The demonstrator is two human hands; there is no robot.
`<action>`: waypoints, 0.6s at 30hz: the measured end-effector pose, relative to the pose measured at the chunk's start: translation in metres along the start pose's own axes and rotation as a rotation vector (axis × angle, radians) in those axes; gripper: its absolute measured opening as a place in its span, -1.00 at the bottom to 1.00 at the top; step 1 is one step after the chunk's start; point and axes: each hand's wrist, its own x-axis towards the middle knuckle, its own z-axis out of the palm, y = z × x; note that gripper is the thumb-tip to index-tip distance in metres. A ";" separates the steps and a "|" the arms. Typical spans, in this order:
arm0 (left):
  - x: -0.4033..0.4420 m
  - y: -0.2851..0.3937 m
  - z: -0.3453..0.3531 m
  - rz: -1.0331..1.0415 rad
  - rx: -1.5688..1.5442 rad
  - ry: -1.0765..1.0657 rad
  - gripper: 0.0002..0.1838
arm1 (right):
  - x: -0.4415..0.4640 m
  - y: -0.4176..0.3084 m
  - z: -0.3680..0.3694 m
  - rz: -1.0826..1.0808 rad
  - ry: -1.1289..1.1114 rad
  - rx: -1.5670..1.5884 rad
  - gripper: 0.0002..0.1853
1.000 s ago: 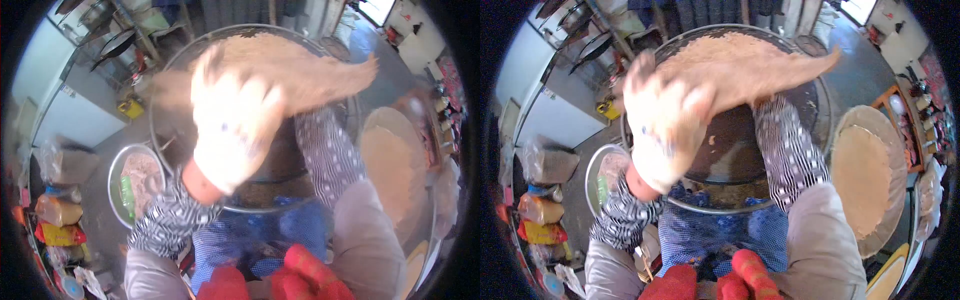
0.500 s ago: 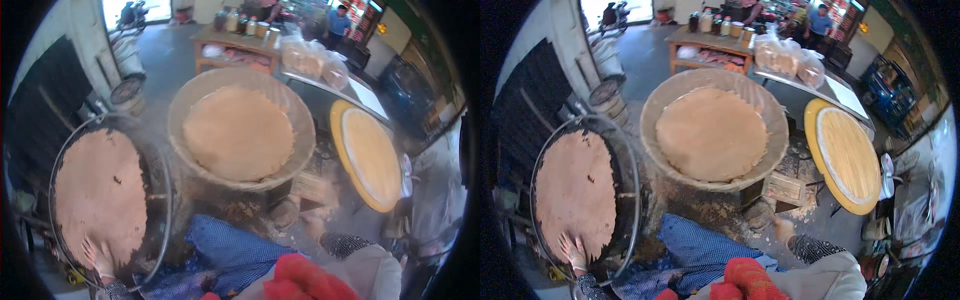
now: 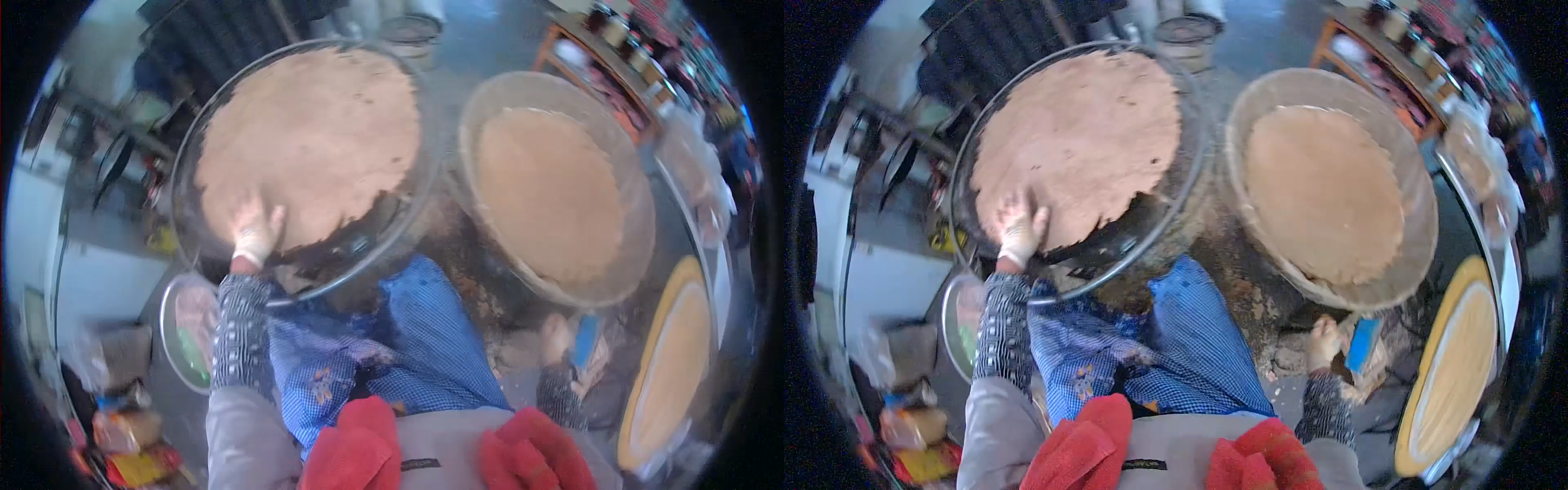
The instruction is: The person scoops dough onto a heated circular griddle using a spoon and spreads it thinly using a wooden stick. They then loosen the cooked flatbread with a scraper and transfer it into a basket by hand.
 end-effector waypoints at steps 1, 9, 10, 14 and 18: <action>-0.001 -0.005 0.016 -0.021 -0.030 -0.036 -0.20 | -0.006 0.011 0.052 0.280 0.002 0.842 -0.76; -0.010 0.005 0.007 -0.018 -0.125 -0.139 -0.13 | 0.052 -0.391 0.034 0.331 -0.902 1.291 -0.16; -0.016 0.004 0.010 -0.004 -0.136 -0.130 -0.13 | 0.063 -0.409 0.039 0.391 -1.015 1.337 -0.07; -0.026 0.006 0.007 -0.048 -0.165 -0.139 -0.11 | 0.044 -0.453 0.070 0.498 -1.025 1.339 -0.05; -0.046 0.024 -0.025 0.069 -0.377 -0.197 -0.15 | 0.033 -0.458 0.123 0.267 -0.736 1.347 -0.45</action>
